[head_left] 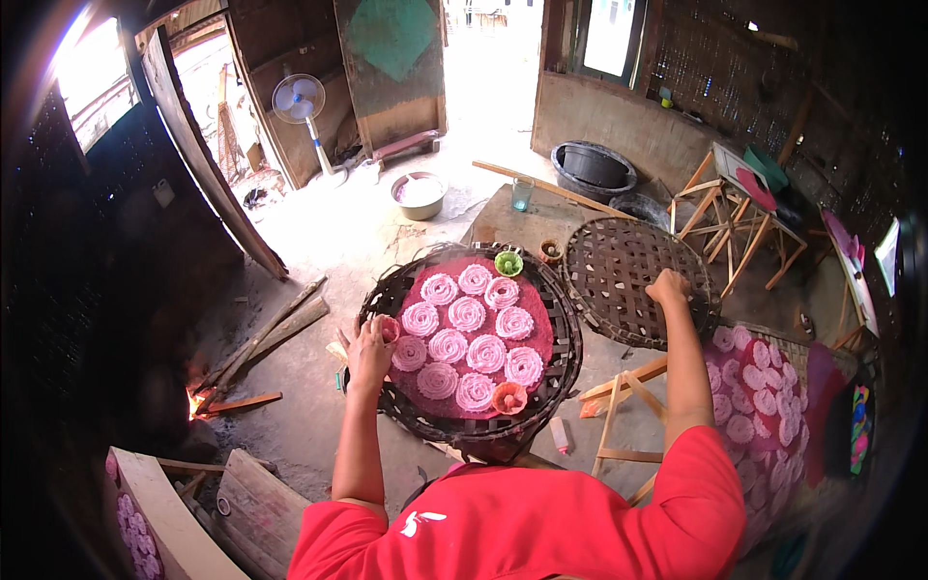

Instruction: The person scoops purple dough from a basin, uses a wooden mold to form rose-shaped rolls, and places them on a pink mat. They then transfer the rolls into woven baskets and cover them with lids.

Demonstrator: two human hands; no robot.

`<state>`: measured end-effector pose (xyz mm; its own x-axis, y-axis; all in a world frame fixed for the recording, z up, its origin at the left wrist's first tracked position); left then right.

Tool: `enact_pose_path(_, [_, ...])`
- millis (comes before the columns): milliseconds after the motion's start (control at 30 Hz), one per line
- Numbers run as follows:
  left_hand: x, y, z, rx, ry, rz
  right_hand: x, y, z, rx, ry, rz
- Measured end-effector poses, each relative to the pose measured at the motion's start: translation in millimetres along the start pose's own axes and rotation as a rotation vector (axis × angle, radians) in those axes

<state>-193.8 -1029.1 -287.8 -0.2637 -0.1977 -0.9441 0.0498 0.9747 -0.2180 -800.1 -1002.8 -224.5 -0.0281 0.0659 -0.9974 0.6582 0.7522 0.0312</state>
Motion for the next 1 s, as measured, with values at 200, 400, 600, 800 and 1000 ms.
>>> enact_pose_path(200, [-48.2, 35.3, -66.6, 0.219, 0.267, -0.091, 18.3, -3.1, 12.7, 0.001, 0.117, -0.132])
enact_pose_path(400, [-22.5, 100.0, -162.8, 0.555, 0.452, 0.404, 32.2, 54.4, 197.3, -0.798, -0.614, -0.051])
enact_pose_path(600, [-16.0, 104.6, -149.9, 0.556, 0.507, 0.365, 55.5, 68.9, 282.6, -0.963, -0.493, -0.012])
enact_pose_path(800, [-29.6, 85.5, -71.9, 0.255, 0.558, 0.143, 0.9, 131.9, 244.6, -0.991, -0.752, 0.256])
enact_pose_path(1000, [-12.5, 58.1, -12.4, 0.0, -0.024, -0.043, 11.4, 275.9, 192.7, -1.731, -0.455, 0.519])
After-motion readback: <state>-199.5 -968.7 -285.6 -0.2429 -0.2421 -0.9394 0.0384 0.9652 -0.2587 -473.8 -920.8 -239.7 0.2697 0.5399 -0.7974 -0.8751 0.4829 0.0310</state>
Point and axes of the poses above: each hand's wrist, its own y-axis away from the middle knuckle, its own x-axis out of the palm, z = x × y, the point moved 4 cm from there along -y, towards the middle knuckle, and after that the axes turned 3 degrees about -x, right-handed, at the moved point
